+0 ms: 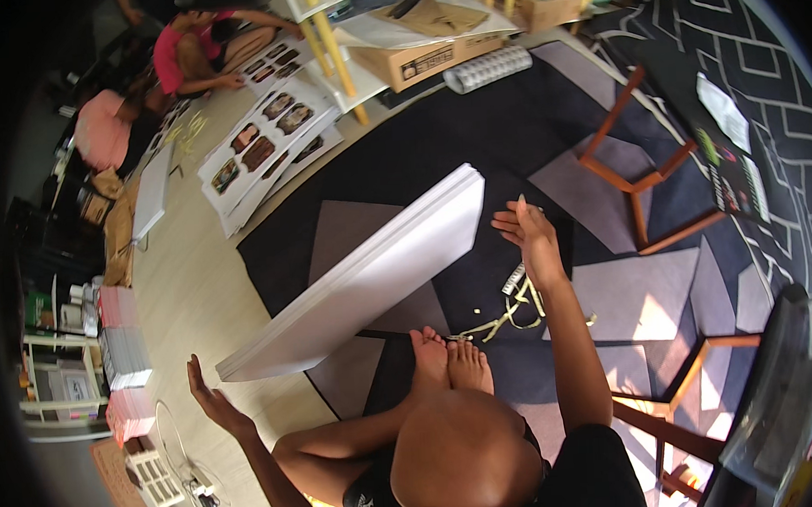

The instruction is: The person sits on the floor and sorts through a stack of printed sheets containing card designs. They lift, flip, and separate the sheets, occasionally placing them into piles on the floor.

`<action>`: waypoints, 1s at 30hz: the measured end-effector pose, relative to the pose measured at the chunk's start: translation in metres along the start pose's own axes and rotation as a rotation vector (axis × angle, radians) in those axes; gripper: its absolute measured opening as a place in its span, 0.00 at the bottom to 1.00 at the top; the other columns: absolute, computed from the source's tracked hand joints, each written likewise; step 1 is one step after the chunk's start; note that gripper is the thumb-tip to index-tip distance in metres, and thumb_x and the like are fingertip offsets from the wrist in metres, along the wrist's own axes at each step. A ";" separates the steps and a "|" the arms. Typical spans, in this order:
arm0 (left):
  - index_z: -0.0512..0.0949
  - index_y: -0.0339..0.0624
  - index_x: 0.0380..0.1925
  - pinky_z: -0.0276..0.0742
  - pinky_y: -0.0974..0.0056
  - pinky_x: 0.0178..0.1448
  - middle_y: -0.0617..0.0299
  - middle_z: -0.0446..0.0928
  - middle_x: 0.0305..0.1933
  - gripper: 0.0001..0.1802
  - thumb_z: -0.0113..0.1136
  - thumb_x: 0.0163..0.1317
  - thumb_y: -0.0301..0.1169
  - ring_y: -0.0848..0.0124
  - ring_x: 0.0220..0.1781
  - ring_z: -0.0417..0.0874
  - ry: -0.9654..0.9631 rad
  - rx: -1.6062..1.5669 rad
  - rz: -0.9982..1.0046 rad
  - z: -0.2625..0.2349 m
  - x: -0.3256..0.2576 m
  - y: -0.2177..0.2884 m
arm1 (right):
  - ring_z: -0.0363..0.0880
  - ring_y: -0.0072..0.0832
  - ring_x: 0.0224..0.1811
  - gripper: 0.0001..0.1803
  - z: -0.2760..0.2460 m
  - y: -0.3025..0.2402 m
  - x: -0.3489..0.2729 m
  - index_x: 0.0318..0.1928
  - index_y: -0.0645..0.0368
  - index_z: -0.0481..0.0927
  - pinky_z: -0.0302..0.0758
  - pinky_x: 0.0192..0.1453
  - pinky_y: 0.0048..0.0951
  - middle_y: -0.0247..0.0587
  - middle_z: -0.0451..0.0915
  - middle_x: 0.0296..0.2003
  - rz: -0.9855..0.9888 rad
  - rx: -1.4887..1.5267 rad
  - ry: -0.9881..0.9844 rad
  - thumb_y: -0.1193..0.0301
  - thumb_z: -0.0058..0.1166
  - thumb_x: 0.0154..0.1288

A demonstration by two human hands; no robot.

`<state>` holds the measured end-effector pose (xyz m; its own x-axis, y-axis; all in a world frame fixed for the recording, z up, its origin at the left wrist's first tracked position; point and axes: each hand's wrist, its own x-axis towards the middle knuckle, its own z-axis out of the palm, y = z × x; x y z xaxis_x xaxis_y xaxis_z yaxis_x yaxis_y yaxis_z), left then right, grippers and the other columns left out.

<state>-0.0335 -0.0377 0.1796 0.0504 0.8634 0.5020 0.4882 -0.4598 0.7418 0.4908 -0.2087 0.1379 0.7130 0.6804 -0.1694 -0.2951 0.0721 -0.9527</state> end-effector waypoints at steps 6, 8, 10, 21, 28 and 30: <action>0.69 0.50 0.64 0.58 0.43 0.72 0.55 0.77 0.58 0.39 0.39 0.69 0.68 0.59 0.62 0.74 -0.158 -0.860 -1.397 0.019 -0.047 -0.128 | 0.77 0.59 0.53 0.49 -0.031 0.078 0.105 0.68 0.63 0.59 0.73 0.52 0.73 0.63 0.72 0.53 0.774 -0.244 -0.240 0.31 0.35 0.67; 0.69 0.48 0.65 0.60 0.41 0.72 0.54 0.77 0.57 0.41 0.37 0.68 0.69 0.57 0.62 0.74 -0.443 -0.795 -1.586 0.014 -0.061 -0.109 | 0.80 0.64 0.47 0.46 -0.025 0.069 0.101 0.68 0.63 0.56 0.73 0.51 0.75 0.69 0.74 0.51 1.065 -0.178 -0.292 0.34 0.32 0.70; 0.70 0.43 0.63 0.62 0.43 0.70 0.52 0.78 0.56 0.40 0.44 0.66 0.65 0.58 0.60 0.76 -0.588 -0.779 -1.661 0.014 -0.064 -0.089 | 0.81 0.67 0.46 0.50 -0.032 0.061 0.090 0.68 0.65 0.58 0.72 0.52 0.77 0.73 0.76 0.48 1.099 -0.176 -0.421 0.30 0.30 0.68; 0.72 0.27 0.57 0.77 0.46 0.61 0.41 0.79 0.53 0.32 0.59 0.67 0.47 0.56 0.54 0.82 -0.623 -0.983 -1.774 0.059 -0.041 -0.012 | 0.85 0.35 0.43 0.41 0.007 0.025 0.047 0.57 0.73 0.78 0.80 0.52 0.30 0.52 0.84 0.48 1.091 0.023 -0.349 0.41 0.52 0.69; 0.71 0.33 0.59 0.85 0.66 0.45 0.54 0.82 0.48 0.21 0.59 0.71 0.33 0.69 0.42 0.85 -0.278 -0.600 -1.144 0.070 -0.025 -0.044 | 0.80 0.23 0.47 0.27 0.039 -0.002 0.056 0.60 0.67 0.74 0.74 0.54 0.24 0.42 0.82 0.48 0.324 -0.346 -0.589 0.66 0.64 0.65; 0.71 0.33 0.57 0.84 0.66 0.45 0.56 0.82 0.46 0.20 0.58 0.72 0.33 0.71 0.42 0.85 -0.209 -0.580 -0.760 0.060 -0.001 -0.041 | 0.78 0.25 0.52 0.29 0.060 -0.012 0.064 0.61 0.66 0.72 0.72 0.58 0.26 0.43 0.81 0.50 0.066 -0.319 -0.593 0.68 0.66 0.64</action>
<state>-0.0008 -0.0074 0.1220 0.0798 0.9656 -0.2474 -0.0468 0.2516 0.9667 0.5023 -0.1225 0.1536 0.2033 0.9676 -0.1497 -0.0594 -0.1404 -0.9883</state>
